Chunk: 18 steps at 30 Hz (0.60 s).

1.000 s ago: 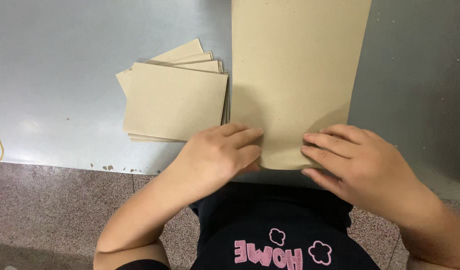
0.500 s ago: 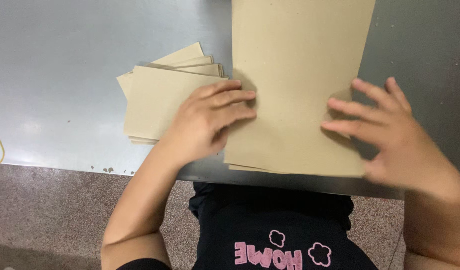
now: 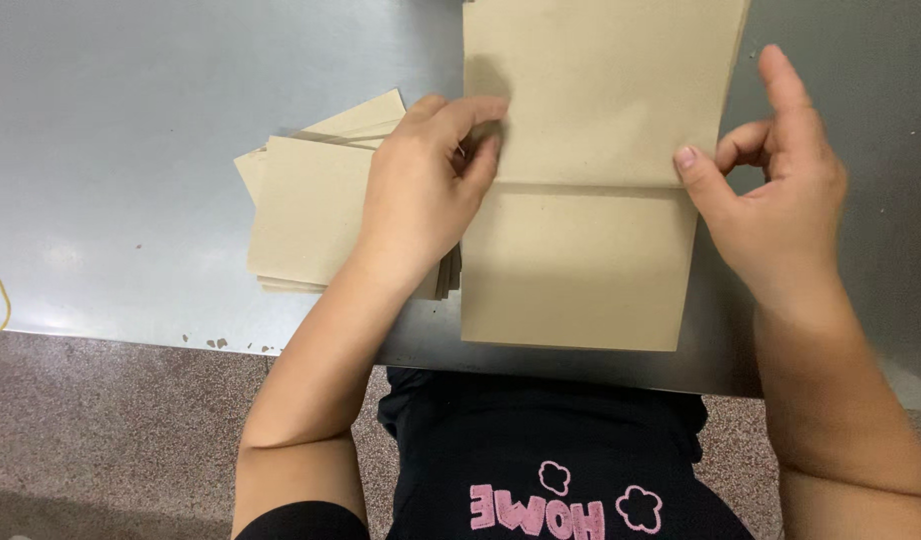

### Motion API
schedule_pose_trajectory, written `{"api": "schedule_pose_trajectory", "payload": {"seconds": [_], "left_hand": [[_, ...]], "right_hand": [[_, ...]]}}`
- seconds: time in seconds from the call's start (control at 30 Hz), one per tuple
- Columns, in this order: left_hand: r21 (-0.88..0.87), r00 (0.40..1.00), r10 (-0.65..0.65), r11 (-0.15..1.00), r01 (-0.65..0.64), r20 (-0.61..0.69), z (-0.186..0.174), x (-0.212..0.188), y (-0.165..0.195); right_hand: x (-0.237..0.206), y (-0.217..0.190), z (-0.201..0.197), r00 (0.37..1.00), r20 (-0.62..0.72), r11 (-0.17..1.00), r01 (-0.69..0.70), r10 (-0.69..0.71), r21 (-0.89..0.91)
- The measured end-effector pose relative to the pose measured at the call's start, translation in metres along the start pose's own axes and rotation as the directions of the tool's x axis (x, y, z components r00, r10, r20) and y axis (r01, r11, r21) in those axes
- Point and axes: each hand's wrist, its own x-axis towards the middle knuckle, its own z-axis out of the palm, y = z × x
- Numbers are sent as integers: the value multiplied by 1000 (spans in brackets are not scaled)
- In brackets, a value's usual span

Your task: The person folds brown paper sheets in half on a metal worktable, creasing each fold by hand and stacking the folded sheets to the side. They gather the finished stack, secure it with a rubber band, and continue folding more sheets.

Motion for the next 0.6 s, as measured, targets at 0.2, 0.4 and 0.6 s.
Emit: {"api": "schedule_pose_trajectory", "payload": {"seconds": [0.2, 0.4, 0.6], "left_hand": [[79, 1000, 12, 997, -12, 6, 3, 12, 22], [194, 998, 58, 979, -54, -16, 8, 18, 39], [312, 998, 63, 948, -64, 13, 5, 13, 31]], "right_hand": [[22, -54, -28, 922, 125, 699, 361, -366, -618], [17, -60, -9, 728, 358, 598, 685, -584, -417], [6, -55, -2, 759, 396, 603, 652, -518, -460]]}}
